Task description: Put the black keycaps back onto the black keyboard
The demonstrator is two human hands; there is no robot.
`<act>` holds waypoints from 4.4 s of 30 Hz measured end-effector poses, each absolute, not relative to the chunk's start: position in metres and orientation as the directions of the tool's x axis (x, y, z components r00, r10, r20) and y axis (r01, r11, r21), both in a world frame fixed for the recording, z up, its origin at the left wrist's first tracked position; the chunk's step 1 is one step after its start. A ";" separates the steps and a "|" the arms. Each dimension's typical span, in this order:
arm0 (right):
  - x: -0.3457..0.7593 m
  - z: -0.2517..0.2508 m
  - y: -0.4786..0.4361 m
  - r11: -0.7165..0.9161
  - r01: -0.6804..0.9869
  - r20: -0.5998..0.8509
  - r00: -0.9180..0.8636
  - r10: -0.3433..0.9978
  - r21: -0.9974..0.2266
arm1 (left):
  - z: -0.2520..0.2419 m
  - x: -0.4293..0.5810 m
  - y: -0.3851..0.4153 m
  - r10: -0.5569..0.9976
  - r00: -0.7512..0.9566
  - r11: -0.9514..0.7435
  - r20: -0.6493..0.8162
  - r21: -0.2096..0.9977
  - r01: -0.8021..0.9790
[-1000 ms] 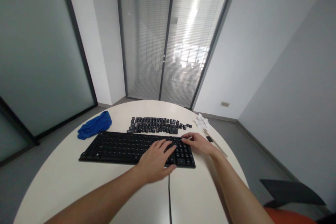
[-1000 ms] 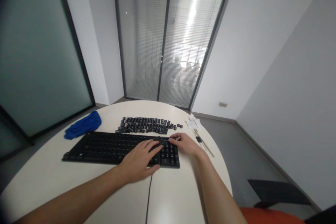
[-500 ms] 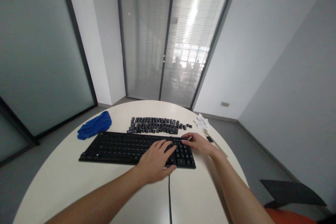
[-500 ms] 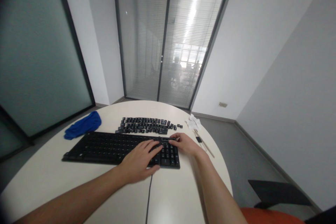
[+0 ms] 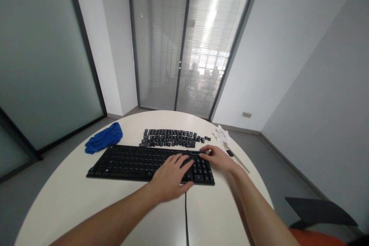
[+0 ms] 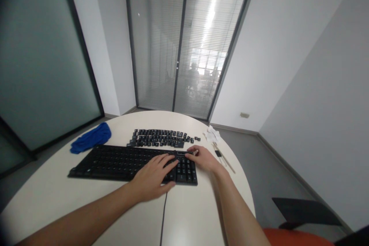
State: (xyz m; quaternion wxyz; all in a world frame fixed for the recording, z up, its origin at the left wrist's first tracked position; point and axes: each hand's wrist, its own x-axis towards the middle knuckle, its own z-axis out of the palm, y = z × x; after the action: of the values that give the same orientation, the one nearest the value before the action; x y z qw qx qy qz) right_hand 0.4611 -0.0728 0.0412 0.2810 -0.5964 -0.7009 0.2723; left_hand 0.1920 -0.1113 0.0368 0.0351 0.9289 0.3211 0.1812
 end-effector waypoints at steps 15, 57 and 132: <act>0.484 0.008 -0.052 0.048 0.944 0.347 0.072 0.935 -0.326 | 0.034 0.192 -0.110 0.599 0.733 -0.799 0.322 0.187 0.571; 0.468 0.048 -0.071 0.290 0.734 0.342 -0.083 0.936 -0.615 | 0.035 0.192 -0.110 0.602 0.732 -0.797 0.321 0.188 0.573; 0.445 0.061 -0.084 0.471 0.678 0.264 -0.392 0.881 -0.565 | 0.033 0.192 -0.110 0.598 0.731 -0.799 0.329 0.176 0.575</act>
State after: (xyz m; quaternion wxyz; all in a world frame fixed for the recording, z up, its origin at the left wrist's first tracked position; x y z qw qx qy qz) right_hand 0.4450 -0.0839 0.0609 0.2724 -0.4794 -0.8131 0.1866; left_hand 0.1918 -0.1097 0.0335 0.0311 0.9297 0.3154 0.1877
